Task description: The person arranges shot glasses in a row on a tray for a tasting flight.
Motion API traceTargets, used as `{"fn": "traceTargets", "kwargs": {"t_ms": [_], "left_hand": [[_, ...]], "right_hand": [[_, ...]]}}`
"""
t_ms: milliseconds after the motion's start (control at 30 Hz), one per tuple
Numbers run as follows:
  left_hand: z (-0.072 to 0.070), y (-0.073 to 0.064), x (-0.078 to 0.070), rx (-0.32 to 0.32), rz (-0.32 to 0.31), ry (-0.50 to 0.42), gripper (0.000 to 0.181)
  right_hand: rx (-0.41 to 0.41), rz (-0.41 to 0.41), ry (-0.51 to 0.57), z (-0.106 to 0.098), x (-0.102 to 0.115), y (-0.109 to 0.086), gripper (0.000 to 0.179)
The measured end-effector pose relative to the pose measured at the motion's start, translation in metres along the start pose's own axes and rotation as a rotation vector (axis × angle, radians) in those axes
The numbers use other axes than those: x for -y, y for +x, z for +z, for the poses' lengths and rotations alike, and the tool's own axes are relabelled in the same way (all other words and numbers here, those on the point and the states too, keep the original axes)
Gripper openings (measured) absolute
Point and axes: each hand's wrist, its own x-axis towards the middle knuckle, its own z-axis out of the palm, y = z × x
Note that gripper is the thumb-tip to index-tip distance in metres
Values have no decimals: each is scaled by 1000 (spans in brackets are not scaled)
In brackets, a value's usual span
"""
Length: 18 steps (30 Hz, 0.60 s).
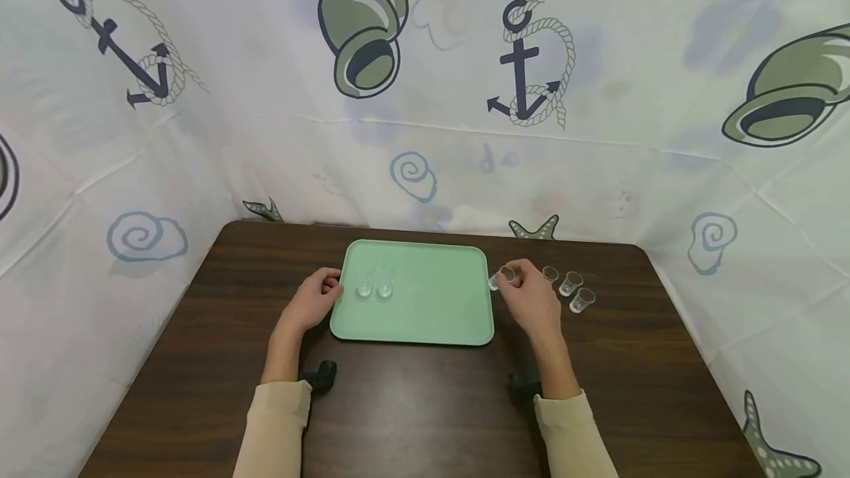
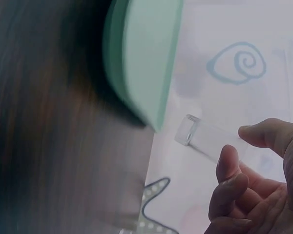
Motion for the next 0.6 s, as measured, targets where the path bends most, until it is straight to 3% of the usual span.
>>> {"fn": "traceTargets", "kwargs": {"t_ms": [600], "left_hand": [[-3, -1, -2, -1, -12, -12, 47]], "right_hand": [[66, -76, 59, 33, 32, -9, 45]]}}
